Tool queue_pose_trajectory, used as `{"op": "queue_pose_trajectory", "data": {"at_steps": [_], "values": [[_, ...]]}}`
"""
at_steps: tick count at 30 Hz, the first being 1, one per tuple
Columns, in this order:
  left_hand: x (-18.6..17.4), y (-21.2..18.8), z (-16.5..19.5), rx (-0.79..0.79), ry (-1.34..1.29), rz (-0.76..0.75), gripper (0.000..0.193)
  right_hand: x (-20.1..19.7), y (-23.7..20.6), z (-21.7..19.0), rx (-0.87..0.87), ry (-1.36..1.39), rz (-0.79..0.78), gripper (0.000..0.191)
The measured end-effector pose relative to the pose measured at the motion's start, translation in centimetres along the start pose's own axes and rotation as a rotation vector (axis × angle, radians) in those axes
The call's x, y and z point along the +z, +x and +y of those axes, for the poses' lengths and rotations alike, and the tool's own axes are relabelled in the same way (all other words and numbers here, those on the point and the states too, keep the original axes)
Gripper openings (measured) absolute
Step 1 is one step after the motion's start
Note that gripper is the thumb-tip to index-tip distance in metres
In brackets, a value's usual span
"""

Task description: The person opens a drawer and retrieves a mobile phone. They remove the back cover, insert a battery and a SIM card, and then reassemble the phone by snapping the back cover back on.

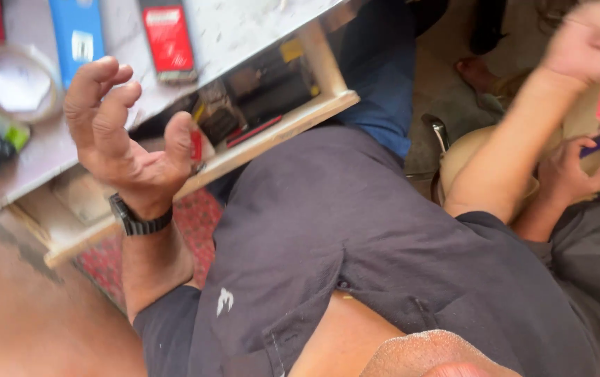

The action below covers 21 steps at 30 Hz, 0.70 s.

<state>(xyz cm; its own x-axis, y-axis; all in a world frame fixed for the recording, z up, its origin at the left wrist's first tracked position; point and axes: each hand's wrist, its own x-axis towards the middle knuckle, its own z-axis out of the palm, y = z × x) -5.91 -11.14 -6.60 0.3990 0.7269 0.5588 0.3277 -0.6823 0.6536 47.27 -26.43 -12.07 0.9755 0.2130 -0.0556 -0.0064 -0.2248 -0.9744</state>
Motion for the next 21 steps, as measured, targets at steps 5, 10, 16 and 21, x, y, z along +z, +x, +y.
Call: {"op": "queue_pose_trajectory", "data": {"at_steps": [5, 10, 16, 21], "values": [[-1.0, -6.7, -0.5, -0.179, 0.096, 0.07, 0.029, -2.4, 0.8, 0.9, 0.065, -0.069, 0.073, 0.023], [0.3, -12.7, 0.1, -0.126, 0.417, -0.068, 0.029, -2.2, 0.2, 1.5, 0.084, -0.127, 0.075, 0.022], [1.4, -18.2, -2.8, -0.184, 0.745, -0.072, 0.054, -1.9, 0.5, 0.7, 0.087, -0.192, 0.067, 0.021], [1.9, -19.6, -4.4, -0.047, 0.858, 0.097, 0.059, -2.0, 1.1, 0.4, 0.1, -0.231, 0.073, 0.021]]}}
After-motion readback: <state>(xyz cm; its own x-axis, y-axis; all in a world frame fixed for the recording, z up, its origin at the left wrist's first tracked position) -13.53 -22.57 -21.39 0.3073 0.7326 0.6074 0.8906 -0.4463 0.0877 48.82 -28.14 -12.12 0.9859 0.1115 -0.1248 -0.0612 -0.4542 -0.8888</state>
